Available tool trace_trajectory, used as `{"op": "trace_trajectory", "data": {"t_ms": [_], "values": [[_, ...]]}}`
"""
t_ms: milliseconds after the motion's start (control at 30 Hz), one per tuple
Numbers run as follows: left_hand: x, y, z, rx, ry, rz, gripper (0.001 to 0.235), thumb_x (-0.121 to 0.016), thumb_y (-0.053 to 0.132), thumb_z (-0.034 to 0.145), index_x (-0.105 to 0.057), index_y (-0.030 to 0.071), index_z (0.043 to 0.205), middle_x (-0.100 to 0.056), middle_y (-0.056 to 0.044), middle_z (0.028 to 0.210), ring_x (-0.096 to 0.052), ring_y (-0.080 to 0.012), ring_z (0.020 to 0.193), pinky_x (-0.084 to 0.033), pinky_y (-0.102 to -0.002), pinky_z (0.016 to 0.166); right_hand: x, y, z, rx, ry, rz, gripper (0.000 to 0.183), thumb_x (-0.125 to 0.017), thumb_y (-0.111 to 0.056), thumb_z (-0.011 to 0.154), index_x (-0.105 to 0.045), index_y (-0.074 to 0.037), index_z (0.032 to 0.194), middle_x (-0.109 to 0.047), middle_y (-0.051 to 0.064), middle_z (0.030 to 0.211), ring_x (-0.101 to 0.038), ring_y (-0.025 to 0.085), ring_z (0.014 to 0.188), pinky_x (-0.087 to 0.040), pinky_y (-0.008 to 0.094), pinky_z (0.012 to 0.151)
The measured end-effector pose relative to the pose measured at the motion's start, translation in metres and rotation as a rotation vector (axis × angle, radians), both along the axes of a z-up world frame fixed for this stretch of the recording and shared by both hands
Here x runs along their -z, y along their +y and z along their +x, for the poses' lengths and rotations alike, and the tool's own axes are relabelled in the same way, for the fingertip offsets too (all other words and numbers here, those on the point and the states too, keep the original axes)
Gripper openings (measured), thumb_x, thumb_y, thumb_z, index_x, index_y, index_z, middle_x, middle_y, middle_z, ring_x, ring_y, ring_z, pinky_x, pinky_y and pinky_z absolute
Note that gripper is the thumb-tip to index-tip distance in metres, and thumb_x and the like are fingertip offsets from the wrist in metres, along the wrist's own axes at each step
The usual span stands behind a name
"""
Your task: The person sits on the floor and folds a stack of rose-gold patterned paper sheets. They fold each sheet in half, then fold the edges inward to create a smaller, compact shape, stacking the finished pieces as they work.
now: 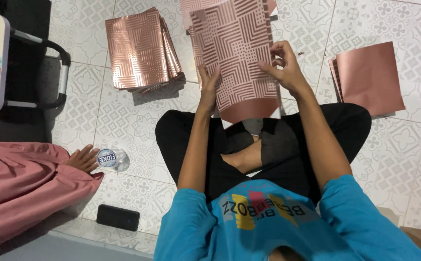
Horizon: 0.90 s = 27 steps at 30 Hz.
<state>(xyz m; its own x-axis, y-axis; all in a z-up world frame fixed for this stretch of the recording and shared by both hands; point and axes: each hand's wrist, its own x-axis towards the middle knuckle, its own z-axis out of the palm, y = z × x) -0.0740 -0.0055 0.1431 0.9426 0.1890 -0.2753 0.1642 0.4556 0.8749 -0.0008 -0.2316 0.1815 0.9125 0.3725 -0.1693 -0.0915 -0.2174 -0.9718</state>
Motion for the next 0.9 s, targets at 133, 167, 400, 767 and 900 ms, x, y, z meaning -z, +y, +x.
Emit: {"op": "trace_trajectory", "data": {"t_ms": [133,167,400,767,900], "values": [[0.010,0.014,0.005,-0.072,-0.132,0.105,0.040,-0.073,0.040,0.091,-0.052,0.017,0.117,-0.061,-0.008,0.121,-0.061,-0.0239,0.112,-0.053,-0.041,0.097,0.011,-0.001,0.007,0.079,-0.007,0.095,0.031,-0.081,-0.034,0.090,-0.062,-0.016,0.107,-0.066,-0.002,0.111,-0.067,0.014,0.098,-0.060,0.029,0.087],[0.010,0.017,0.007,-0.096,-0.095,0.143,0.038,-0.077,0.038,0.086,-0.057,0.017,0.111,-0.063,-0.005,0.111,-0.062,-0.0194,0.101,-0.054,-0.035,0.089,0.014,-0.002,0.008,0.083,-0.010,0.173,0.026,-0.081,-0.027,0.091,-0.065,-0.013,0.108,-0.068,0.001,0.115,-0.069,0.016,0.103,-0.062,0.029,0.092],[-0.023,0.020,0.001,-0.119,-0.100,0.307,0.024,-0.078,0.036,0.087,-0.072,0.013,0.092,-0.071,0.001,0.089,-0.065,-0.0124,0.082,-0.054,-0.029,0.078,0.029,0.011,0.009,0.221,0.034,0.328,0.027,-0.085,-0.016,0.088,-0.067,-0.011,0.107,-0.073,0.003,0.108,-0.072,0.013,0.100,-0.066,0.026,0.091],[0.000,0.032,0.005,-0.097,-0.011,0.108,0.073,-0.084,0.026,0.081,-0.051,0.005,0.143,-0.068,-0.012,0.127,-0.065,-0.0259,0.118,-0.056,-0.040,0.101,0.029,0.026,0.010,0.272,0.120,0.259,0.049,-0.080,-0.026,0.089,-0.061,-0.002,0.128,-0.079,0.011,0.104,-0.078,0.018,0.092,-0.066,0.033,0.083],[-0.003,0.034,0.001,-0.017,-0.042,0.265,0.066,-0.083,0.027,0.082,-0.053,0.009,0.138,-0.073,-0.015,0.123,-0.074,-0.0283,0.110,-0.066,-0.042,0.092,0.004,0.025,0.003,0.038,0.078,0.059,0.055,-0.082,-0.033,0.084,-0.062,-0.007,0.128,-0.074,0.011,0.119,-0.075,0.022,0.102,-0.065,0.035,0.085]]}}
